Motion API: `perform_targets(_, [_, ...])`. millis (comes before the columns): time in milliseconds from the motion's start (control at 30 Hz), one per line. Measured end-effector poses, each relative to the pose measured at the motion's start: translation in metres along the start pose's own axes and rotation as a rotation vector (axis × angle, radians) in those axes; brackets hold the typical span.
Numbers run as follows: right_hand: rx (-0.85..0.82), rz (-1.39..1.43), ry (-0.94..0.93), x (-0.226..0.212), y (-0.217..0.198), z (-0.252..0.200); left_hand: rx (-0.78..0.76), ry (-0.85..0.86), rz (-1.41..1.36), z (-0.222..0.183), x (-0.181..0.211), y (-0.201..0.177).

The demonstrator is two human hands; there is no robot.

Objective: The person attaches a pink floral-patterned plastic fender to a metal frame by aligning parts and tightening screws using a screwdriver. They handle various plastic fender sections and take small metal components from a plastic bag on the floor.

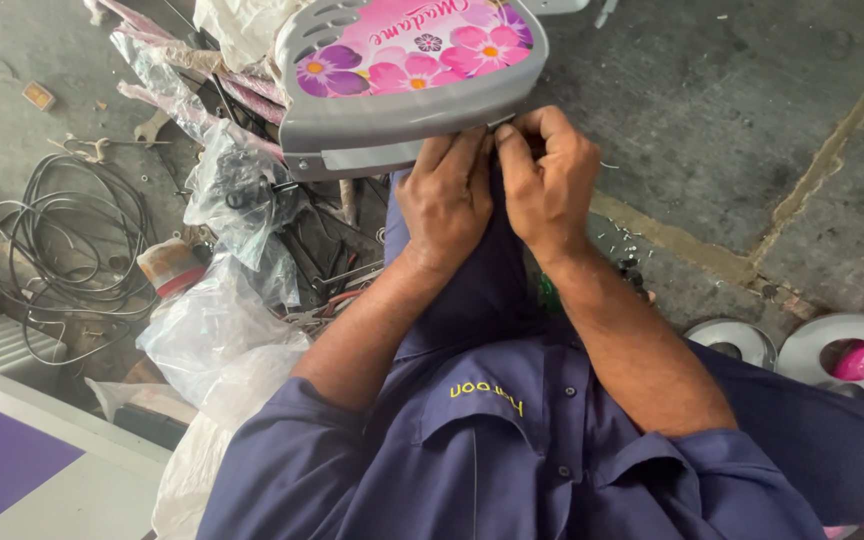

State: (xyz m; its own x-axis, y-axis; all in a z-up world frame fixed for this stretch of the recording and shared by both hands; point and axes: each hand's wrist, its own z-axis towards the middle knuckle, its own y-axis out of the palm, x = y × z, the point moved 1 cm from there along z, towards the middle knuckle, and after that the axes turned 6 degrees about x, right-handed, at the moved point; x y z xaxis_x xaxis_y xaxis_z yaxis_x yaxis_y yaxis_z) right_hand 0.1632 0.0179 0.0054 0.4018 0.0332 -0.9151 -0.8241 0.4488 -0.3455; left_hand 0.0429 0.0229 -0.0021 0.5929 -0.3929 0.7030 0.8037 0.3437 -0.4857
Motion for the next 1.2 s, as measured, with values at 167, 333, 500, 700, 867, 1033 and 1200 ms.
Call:
perform_targets(167, [-0.094, 0.03, -0.038, 0.017, -0.016, -0.004, 0.007, -0.034, 0.008, 0.002, 0.003, -0.002])
perform_targets(333, [-0.316, -0.305, 0.216, 0.145, -0.05, -0.051, 0.04, -0.079, -0.014, 0.003, 0.002, -0.006])
perform_targets(500, [-1.039, -1.034, 0.52, 0.276, -0.07, -0.152, 0.042, -0.086, -0.022, 0.001, 0.003, -0.007])
perform_targets(700, [-1.111, -0.909, 0.556, 0.315, -0.069, -0.178, 0.027, -0.06, -0.032, 0.001, 0.008, -0.005])
perform_targets(867, [-0.992, -0.893, 0.661, 0.321, -0.067, -0.185, 0.008, -0.057, -0.025, 0.001, 0.008, -0.004])
perform_targets(1033, [-1.013, -0.99, 0.728, 0.305, -0.058, -0.176, 0.034, -0.05, -0.028, 0.003, 0.009, -0.003])
perform_targets(1200, [-0.958, -0.64, 0.524, 0.305, -0.073, -0.157, 0.025, -0.06, -0.009, 0.005, 0.006, -0.006])
